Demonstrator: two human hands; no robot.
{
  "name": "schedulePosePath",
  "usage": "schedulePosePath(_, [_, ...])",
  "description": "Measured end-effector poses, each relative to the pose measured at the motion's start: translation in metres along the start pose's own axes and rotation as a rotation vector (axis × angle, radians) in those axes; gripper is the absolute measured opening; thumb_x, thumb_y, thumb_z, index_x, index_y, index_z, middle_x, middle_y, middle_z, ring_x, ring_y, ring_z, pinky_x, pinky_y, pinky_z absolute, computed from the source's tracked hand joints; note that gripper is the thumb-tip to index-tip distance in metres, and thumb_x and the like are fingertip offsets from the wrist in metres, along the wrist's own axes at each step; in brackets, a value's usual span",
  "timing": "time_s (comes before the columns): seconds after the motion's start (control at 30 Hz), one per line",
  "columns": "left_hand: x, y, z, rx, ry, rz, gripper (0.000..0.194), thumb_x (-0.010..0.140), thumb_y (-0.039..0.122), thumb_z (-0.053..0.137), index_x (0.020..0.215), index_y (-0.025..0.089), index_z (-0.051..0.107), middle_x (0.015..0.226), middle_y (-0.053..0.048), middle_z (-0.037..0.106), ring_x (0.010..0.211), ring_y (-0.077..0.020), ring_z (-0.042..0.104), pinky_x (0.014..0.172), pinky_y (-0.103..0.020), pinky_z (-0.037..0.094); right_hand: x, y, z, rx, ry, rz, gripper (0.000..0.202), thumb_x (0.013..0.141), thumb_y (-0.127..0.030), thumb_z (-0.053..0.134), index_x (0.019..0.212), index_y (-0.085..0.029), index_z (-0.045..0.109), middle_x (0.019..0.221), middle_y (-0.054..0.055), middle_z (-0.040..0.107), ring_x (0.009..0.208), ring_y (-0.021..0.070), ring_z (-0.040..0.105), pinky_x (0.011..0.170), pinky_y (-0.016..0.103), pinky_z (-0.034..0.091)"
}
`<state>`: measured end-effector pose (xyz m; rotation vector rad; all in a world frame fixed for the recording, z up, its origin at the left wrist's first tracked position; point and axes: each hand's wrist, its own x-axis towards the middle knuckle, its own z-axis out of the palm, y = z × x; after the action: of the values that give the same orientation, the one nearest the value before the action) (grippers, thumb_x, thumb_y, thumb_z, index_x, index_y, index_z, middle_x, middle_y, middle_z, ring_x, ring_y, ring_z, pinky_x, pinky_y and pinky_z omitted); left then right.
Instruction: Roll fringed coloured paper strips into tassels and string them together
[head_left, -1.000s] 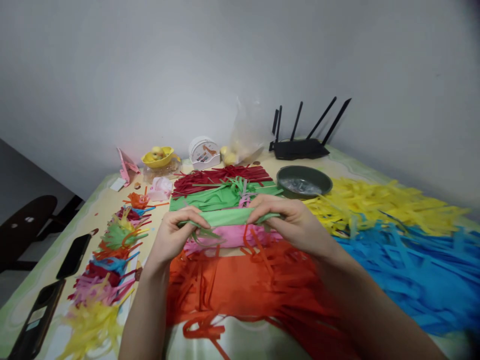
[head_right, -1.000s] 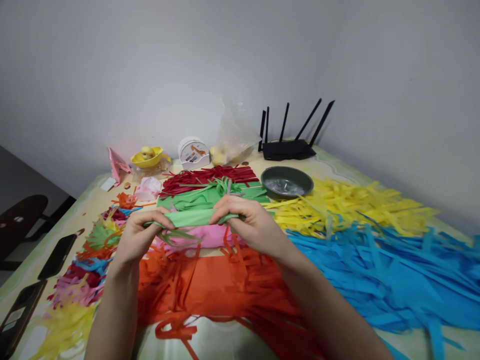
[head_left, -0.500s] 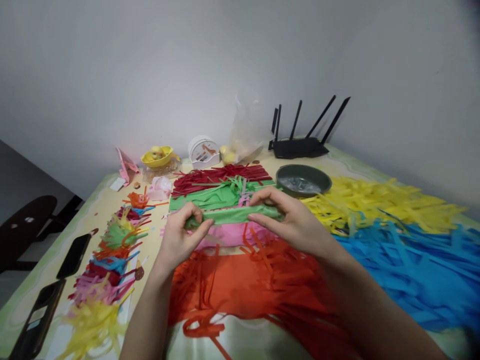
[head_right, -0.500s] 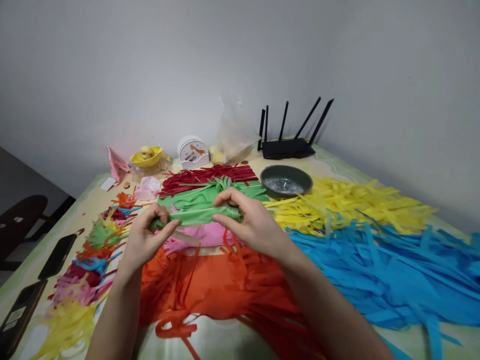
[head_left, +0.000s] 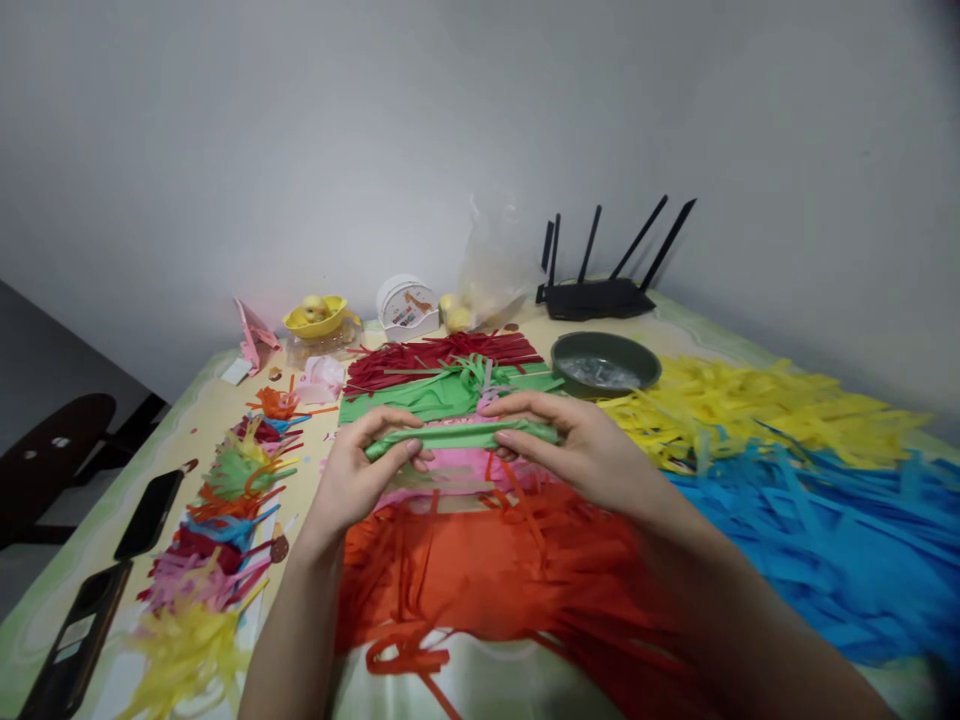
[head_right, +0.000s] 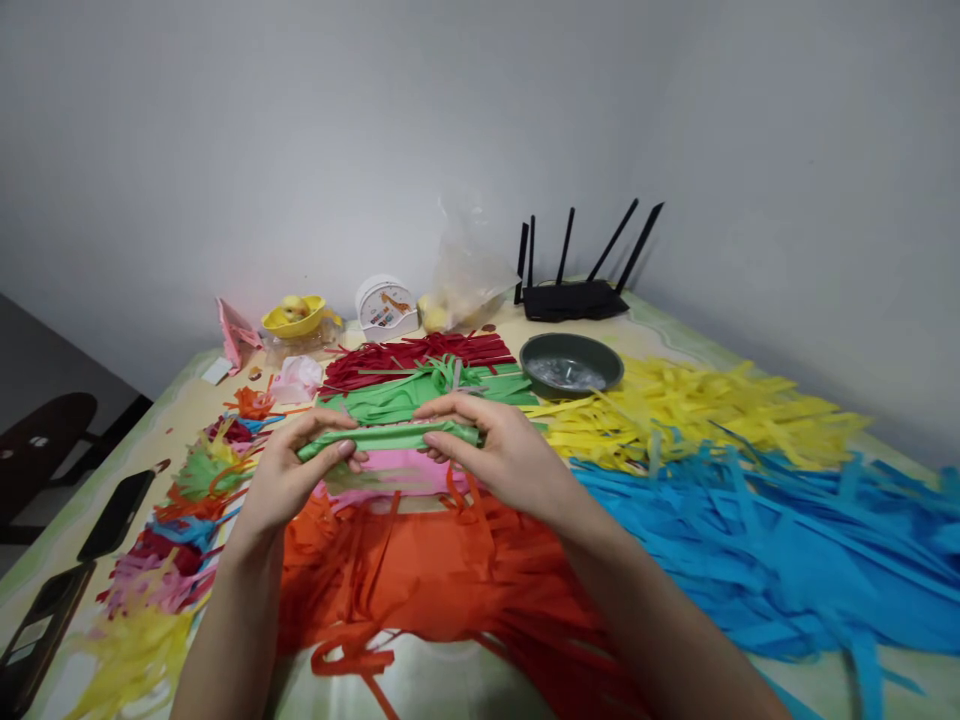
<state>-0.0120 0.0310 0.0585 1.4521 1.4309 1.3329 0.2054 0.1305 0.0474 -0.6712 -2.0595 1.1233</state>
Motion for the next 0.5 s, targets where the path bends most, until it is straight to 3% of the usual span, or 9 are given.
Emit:
schedulePosePath(0.3, [0.0,-0.009,0.006,-0.295,0.097,-0.04,0.013,0.08,0.02,0.063,0.086,0.014,0.073,0.054,-0.002,0.067,0.06,-0.0153,0.067,0.071,-0.029,0.055,0.0,-0.001,0.008,0.157,0.107,0.027,0.02,0.081,-0.031,0.061,0.088,-0.017,0.073,0.073,0.004,0.069,0.057,0.0129,0.06,0.052,0.023,0.048])
schedulePosePath(0.5, [0.0,-0.012,0.007,-0.343,0.069,0.106,0.014,0.08,0.017,0.063,0.07,0.017,0.073,0.062,-0.003,0.067,0.067,-0.014,0.065,0.067,-0.024,0.051,0.003,0.007,0.007,0.3,0.089,-0.135,0.016,0.08,-0.018,0.059,0.076,-0.019,0.074,0.075,0.004,0.069,0.064,0.0125,0.061,0.055,0.022,0.049])
